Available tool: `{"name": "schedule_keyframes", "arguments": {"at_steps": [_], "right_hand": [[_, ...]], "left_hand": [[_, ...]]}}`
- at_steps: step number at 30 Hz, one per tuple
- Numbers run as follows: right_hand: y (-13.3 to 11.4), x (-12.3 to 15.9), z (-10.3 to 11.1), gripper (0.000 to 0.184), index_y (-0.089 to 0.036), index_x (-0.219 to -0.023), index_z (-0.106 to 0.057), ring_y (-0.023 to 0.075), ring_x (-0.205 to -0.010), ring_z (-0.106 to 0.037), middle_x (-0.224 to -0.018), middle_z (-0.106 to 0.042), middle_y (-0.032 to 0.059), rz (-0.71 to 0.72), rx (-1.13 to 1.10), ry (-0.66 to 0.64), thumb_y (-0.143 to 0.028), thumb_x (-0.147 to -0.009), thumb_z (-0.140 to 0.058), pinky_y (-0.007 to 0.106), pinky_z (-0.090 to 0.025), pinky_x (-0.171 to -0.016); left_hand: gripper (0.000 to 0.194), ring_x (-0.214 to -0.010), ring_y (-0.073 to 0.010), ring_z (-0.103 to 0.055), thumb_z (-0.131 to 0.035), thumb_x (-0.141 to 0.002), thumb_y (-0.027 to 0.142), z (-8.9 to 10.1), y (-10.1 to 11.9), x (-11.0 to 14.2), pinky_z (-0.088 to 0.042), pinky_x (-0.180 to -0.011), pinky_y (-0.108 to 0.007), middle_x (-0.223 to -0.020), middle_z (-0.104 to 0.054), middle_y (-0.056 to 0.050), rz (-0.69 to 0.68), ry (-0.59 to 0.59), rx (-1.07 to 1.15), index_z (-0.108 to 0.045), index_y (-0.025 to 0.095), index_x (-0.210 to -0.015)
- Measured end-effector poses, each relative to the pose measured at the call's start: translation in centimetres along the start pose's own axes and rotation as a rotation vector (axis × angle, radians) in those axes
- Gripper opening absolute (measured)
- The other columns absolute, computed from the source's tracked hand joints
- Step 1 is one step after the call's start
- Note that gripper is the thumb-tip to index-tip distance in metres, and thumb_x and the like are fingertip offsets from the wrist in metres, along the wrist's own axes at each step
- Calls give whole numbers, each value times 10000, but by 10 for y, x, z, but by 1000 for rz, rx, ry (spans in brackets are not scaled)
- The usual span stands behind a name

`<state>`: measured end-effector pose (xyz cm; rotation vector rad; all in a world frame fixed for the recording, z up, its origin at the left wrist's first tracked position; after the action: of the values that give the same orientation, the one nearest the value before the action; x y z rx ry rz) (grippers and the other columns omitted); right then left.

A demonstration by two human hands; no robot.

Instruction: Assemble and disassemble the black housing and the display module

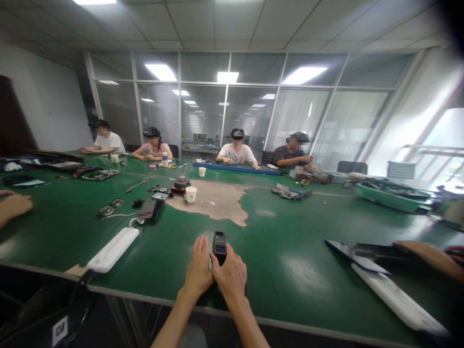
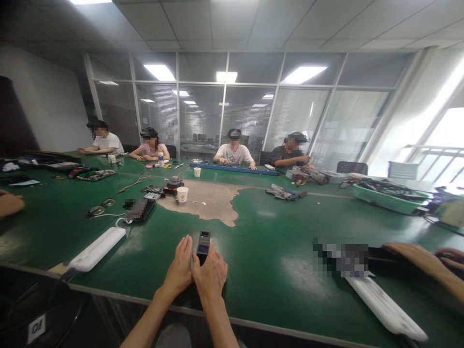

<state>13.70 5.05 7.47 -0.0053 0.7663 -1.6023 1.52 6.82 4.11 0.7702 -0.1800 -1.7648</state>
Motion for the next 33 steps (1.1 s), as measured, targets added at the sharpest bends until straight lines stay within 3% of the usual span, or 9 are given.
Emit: {"name": "schedule_keyframes", "arguments": {"at_steps": [7, 11, 17, 21, 27, 33], "right_hand": [[12, 8, -7, 553, -107, -1233, -571, 277, -1097, -595, -1154, -651, 177, 79, -101, 48, -490, -834, -551, 373, -420, -935], [11, 7, -8, 592, -94, -1269, -546, 292, -1101, -594, -1172, -642, 195, 95, -93, 44, -491, -829, -554, 386, -430, -928], [10, 3, -14, 544, -114, -1221, -584, 297, -1018, -628, -1087, -675, 169, 75, -92, 21, -495, -836, -531, 381, -442, -886], [8, 0, -14, 513, -134, -1205, -594, 274, -992, -637, -1065, -686, 137, 88, -217, -4, -503, -868, -477, 363, -452, -872], [4, -13, 3, 529, -161, -1221, -587, 266, -1048, -618, -1117, -673, 122, 25, -346, -13, -533, -861, -477, 362, -441, -918], [16, -31, 30, 567, -185, -1233, -594, 263, -1072, -613, -1153, -667, 112, -28, -437, 69, -575, -831, -510, 349, -444, -904]], "left_hand": [[693, -1472, -271, -57, -373, -867, 209, 0, 3, 1, -203, -1186, -440, -1584, -160, -168, -15, -42, -41, -154, 5, -1493], [726, -1473, -269, -63, -388, -850, 202, 1, 3, 2, -205, -1186, -465, -1592, -156, -129, -3, -51, -15, -125, 69, -1513], [727, -1467, -268, -117, -388, -858, 213, 4, 4, 2, -218, -1187, -475, -1582, -203, -125, -14, -55, 10, -113, 93, -1521], [739, -1464, -283, -131, -414, -846, 221, 0, 1, 2, -228, -1180, -501, -1576, -217, -130, -3, -54, 24, -130, 99, -1518], [846, -1461, -324, -116, -550, -810, 384, -2, 1, 2, -228, -1177, -504, -1569, -201, -187, -13, -70, 21, -181, 38, -1488], [784, -1463, -320, -116, -629, -787, 512, 6, 5, 1, -254, -1160, -486, -1576, -209, -145, 68, -104, 31, -369, 136, -1423]]}}
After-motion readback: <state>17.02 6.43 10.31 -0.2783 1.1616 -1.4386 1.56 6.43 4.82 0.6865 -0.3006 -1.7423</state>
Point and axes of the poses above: each hand's wrist, its own x-axis away from the middle knuckle, its own z-axis out of the back of the hand, y = z × x, the point moved 7 cm from there along -x, towards the middle knuckle
